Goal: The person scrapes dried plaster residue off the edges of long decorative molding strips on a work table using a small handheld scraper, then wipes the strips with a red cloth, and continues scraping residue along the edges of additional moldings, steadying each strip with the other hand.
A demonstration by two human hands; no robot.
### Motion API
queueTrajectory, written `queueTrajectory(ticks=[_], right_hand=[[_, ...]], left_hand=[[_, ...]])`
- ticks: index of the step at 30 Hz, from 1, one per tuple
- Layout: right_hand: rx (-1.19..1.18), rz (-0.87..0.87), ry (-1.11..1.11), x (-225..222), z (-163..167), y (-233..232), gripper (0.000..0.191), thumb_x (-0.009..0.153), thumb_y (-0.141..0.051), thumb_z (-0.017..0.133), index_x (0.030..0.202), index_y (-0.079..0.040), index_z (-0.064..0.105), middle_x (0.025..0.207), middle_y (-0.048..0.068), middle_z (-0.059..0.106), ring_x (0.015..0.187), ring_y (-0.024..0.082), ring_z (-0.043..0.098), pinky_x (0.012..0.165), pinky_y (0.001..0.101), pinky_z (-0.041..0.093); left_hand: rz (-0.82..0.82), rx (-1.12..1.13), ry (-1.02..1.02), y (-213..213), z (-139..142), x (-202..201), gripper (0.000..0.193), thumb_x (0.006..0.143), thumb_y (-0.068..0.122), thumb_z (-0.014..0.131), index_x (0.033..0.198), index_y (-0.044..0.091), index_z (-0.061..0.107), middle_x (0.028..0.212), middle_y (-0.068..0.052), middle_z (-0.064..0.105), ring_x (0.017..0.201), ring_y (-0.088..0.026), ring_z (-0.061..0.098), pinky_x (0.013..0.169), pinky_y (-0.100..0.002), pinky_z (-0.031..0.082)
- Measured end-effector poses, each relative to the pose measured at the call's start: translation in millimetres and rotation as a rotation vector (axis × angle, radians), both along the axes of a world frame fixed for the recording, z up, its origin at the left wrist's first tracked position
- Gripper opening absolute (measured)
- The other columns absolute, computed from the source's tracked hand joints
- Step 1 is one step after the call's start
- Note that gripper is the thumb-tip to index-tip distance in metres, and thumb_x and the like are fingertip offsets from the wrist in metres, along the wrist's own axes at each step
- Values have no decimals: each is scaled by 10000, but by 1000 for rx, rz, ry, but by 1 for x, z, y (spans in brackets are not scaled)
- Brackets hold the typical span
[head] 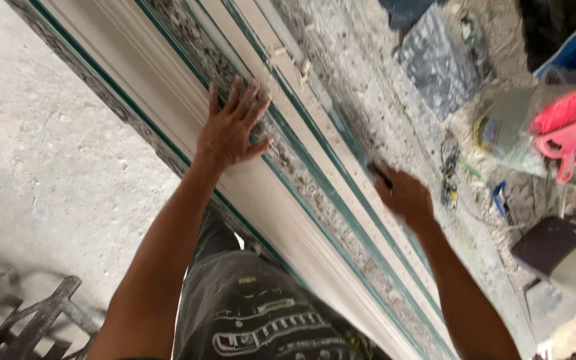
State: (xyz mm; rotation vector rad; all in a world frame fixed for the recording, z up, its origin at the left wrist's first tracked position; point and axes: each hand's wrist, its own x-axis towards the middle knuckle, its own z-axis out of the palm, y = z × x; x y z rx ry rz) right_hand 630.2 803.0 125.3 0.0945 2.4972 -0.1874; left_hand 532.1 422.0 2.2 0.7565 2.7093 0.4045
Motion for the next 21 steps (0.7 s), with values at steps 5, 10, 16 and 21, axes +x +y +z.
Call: queueTrajectory(ticks=[5,10,16,21], right_hand=[[98,61,-101,-31,-25,-32,489,1018,-492,453,1464,-307,535,954,148,673,854,349,703,755,517,584],[108,195,-139,-144,-47,-103,397,1045,-422,415,1410,-327,540,793,140,654,707,326,706,633,521,602],[-116,161,143,-176,-33,-124,411,1063,-430,463,1425,-267,569,835,118,665,765,348,684,684,538,556],[41,106,34,-73,-12,-61,498,1056,-528,449,1470,-269,550,891,154,667,803,335,688,701,522,558]], left_hand=[[-14,-41,20,2,-2,0,857,941,757,375,1629,262,252,1715,-69,162,1582,-342,92,1224,-667,-21],[15,-2,-37,3,-3,0,838,941,727,404,1634,279,256,1711,-52,171,1576,-329,99,1245,-654,-10],[8,-28,20,0,4,0,847,936,733,413,1634,282,247,1714,-53,165,1571,-336,95,1237,-657,6],[-25,-67,-25,1,8,-1,836,963,719,392,1649,267,235,1722,-51,145,1578,-334,85,1236,-660,25]])
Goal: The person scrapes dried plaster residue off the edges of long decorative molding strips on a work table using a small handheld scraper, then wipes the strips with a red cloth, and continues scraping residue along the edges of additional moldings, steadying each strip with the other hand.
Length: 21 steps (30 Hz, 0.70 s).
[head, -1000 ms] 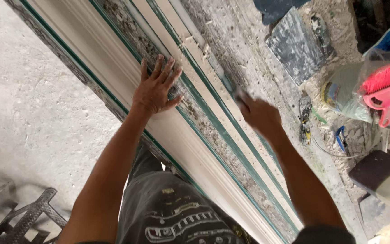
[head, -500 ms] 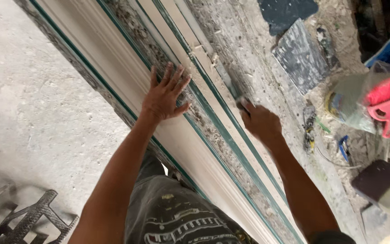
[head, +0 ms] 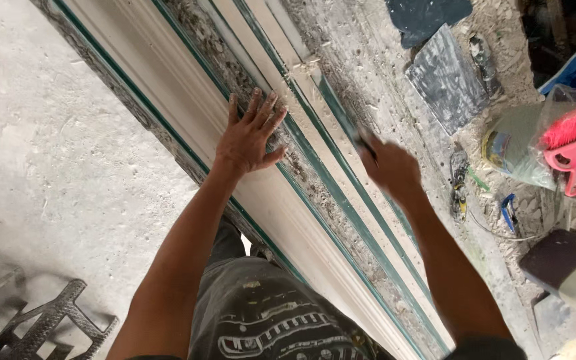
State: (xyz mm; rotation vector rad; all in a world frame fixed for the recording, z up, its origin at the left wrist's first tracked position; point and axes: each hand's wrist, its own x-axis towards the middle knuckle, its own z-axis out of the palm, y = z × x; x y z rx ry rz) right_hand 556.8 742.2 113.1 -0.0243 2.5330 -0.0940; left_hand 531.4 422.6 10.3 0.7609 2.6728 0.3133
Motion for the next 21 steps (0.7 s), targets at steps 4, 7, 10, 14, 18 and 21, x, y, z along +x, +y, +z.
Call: queueTrajectory(ticks=[4,7,10,14,18,21], right_hand=[[138,-58,-176,8,-10,1,526,1008,-547,385,1507,-407,470,893,168,659,806,344,694,691,520,587],[70,27,-122,-56,-31,-41,428,1074,-500,353,1399,-300,546,867,167,675,767,372,722,653,538,604],[-30,156,60,-146,-46,-93,354,1068,-413,433,1318,-218,589,835,188,700,740,396,707,674,579,564],[-101,136,141,-198,-47,-118,358,1080,-450,473,1260,-189,637,848,165,706,767,390,711,705,550,570],[-100,89,180,-136,-27,-76,461,1045,-512,449,1402,-250,582,757,180,661,642,375,679,574,548,546],[-14,-51,-69,-54,-12,-33,528,1059,-530,365,1476,-245,523,780,127,658,603,267,666,525,476,571]], left_hand=[[3,-22,-49,3,-1,-5,861,931,755,361,1632,275,217,1708,-48,118,1561,-335,74,1229,-660,15],[-11,-33,-39,3,-3,-7,867,925,767,349,1628,278,216,1713,-51,111,1566,-336,75,1227,-657,8],[-7,-25,15,0,-6,-8,872,933,763,362,1634,262,231,1718,-51,122,1571,-342,85,1232,-655,4],[-12,47,82,-5,-8,-7,850,963,726,392,1656,248,269,1737,-64,150,1593,-340,102,1241,-650,7],[14,64,22,-4,-6,-7,832,943,735,396,1619,265,276,1707,-49,162,1571,-331,110,1246,-642,7],[14,46,13,-3,-2,-6,840,942,738,383,1624,261,271,1706,-56,160,1568,-326,115,1243,-642,16]])
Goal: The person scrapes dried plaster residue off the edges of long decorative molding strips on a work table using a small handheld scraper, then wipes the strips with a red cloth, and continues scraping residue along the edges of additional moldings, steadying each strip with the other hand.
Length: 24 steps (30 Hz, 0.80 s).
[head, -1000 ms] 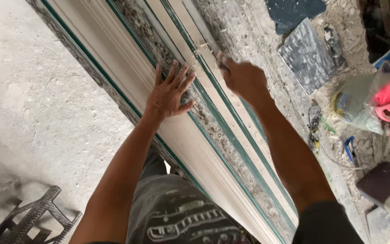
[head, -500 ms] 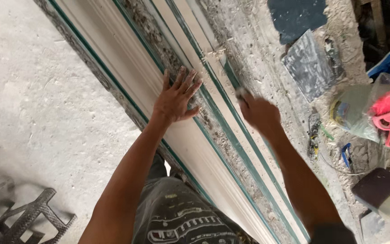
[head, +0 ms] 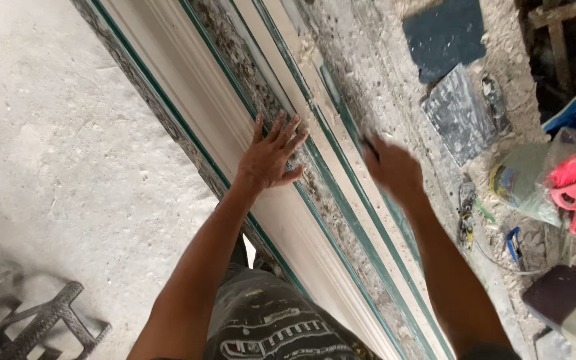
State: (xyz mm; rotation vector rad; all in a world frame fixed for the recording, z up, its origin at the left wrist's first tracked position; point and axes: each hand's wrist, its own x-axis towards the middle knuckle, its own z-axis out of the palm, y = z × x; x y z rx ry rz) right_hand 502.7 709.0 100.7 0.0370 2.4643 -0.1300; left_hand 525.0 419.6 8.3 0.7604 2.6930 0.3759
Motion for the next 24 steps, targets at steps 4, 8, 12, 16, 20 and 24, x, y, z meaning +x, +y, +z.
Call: queueTrajectory(ticks=[4,8,12,16,20,24], right_hand=[[106,60,35,42,0,17,506,1016,-497,425,1462,-290,541,888,148,677,737,315,701,616,494,585],[107,27,-79,-12,-11,-14,482,1047,-465,405,1486,-307,523,945,170,690,818,343,728,716,514,599],[58,101,19,-110,-24,-79,458,1022,-434,479,1444,-276,563,955,194,706,849,400,710,749,545,581],[-21,127,8,-188,-27,-129,402,1059,-466,468,1357,-257,640,936,143,729,868,367,720,772,540,578],[-47,46,154,-170,-10,-116,496,1025,-477,470,1484,-310,561,905,172,719,817,385,696,723,534,570],[60,-138,37,-70,8,-66,537,1018,-583,470,1469,-307,563,931,127,730,847,354,698,730,503,568]], left_hand=[[-15,-7,6,1,2,-1,867,927,753,370,1625,250,262,1703,-82,146,1560,-349,116,1224,-666,29],[-80,-21,-52,-1,-1,-4,919,924,772,371,1622,189,243,1706,-125,114,1552,-397,99,1195,-690,36],[-46,125,-53,-1,-6,2,941,910,767,416,1616,160,276,1695,-172,149,1552,-413,130,1199,-710,33],[-31,224,-16,-4,-12,7,867,954,673,502,1628,166,304,1715,-158,226,1575,-391,194,1230,-691,39],[-151,195,-46,-41,-15,-36,743,975,585,558,1582,220,331,1694,-106,274,1590,-315,215,1261,-711,31],[37,265,192,-119,-23,-141,838,1004,672,503,1649,178,300,1715,-165,166,1570,-416,144,1238,-665,38]])
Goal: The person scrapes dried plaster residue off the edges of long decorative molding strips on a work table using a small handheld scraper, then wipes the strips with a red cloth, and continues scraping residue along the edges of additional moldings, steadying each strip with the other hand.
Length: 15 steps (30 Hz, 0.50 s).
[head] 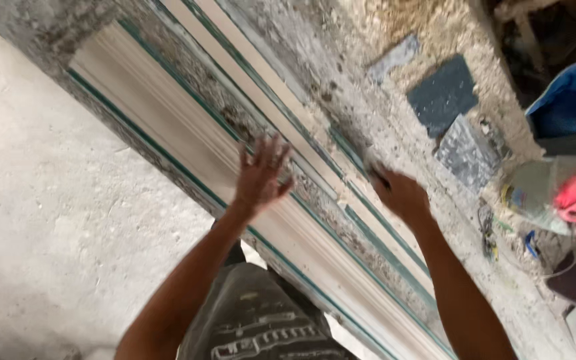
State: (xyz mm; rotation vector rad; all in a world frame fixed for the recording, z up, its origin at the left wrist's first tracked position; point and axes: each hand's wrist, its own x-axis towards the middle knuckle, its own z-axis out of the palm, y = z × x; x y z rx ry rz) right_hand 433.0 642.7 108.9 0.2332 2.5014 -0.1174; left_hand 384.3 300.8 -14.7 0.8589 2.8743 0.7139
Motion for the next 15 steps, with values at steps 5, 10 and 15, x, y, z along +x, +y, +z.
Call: queueTrajectory(ticks=[5,10,15], right_hand=[[45,-57,-67,30,-9,14,556,965,-569,440,1463,-349,555,881,81,692,788,274,706,685,442,586],[-11,175,32,-92,-49,-64,453,1035,-483,442,1422,-289,575,967,173,686,866,373,700,731,554,574],[-60,216,31,-187,-50,-115,431,1076,-499,462,1423,-275,586,991,149,726,921,352,709,826,524,571]], left_hand=[[-80,-241,-150,-34,2,-62,869,942,709,442,1635,214,269,1716,-139,129,1558,-428,107,1220,-678,54],[-46,-221,-155,-29,0,-58,833,945,657,496,1613,183,340,1701,-146,171,1557,-432,135,1223,-693,83],[-27,-134,-46,-36,-4,-62,763,999,605,527,1612,169,396,1712,-142,231,1574,-417,159,1249,-675,92]])
